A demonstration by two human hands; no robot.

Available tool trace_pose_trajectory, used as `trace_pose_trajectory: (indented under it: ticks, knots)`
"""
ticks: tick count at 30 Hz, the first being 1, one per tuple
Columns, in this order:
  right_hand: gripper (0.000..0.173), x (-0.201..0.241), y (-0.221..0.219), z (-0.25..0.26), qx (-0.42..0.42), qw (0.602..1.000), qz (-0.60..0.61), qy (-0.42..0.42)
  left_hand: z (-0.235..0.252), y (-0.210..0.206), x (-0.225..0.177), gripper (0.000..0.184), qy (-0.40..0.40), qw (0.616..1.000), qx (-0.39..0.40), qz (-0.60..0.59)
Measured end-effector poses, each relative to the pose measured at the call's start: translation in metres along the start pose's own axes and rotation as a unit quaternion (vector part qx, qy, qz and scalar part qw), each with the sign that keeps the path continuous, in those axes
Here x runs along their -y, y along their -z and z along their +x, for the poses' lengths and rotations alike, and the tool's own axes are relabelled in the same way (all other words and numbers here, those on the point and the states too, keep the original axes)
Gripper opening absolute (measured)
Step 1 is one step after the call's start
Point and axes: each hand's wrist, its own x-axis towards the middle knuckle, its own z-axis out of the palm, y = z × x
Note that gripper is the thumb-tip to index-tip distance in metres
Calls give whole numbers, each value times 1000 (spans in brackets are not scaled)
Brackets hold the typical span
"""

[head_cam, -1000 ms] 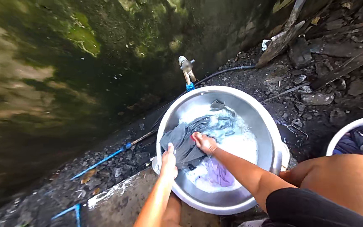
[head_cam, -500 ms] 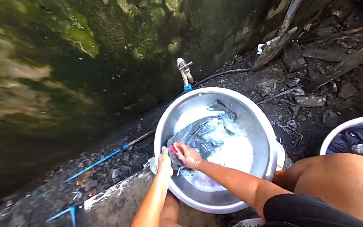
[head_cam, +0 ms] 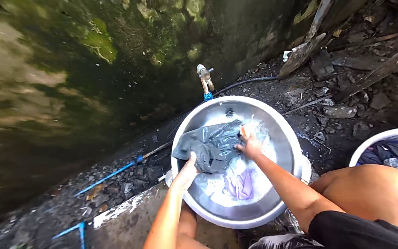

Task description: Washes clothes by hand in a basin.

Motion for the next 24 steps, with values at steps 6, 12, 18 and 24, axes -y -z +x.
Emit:
trace_pose_trajectory:
  ticks: [6,12,18,24]
  knots:
    - [36,-6,17,-9,113,983,143,3,-72,-14,-40,94,-187,977,101,-29]
    - [13,-7,163,-17,64,940,314,115,-104,73,-22,65,-256,950,173,-51]
    - [47,74,132,-1,-123,991,49,19,-2,49,29,44,110,978,-175,26]
    - [65,36,-12,17,49,998,-42,-11,32,27,40,30,135,968,-200,72]
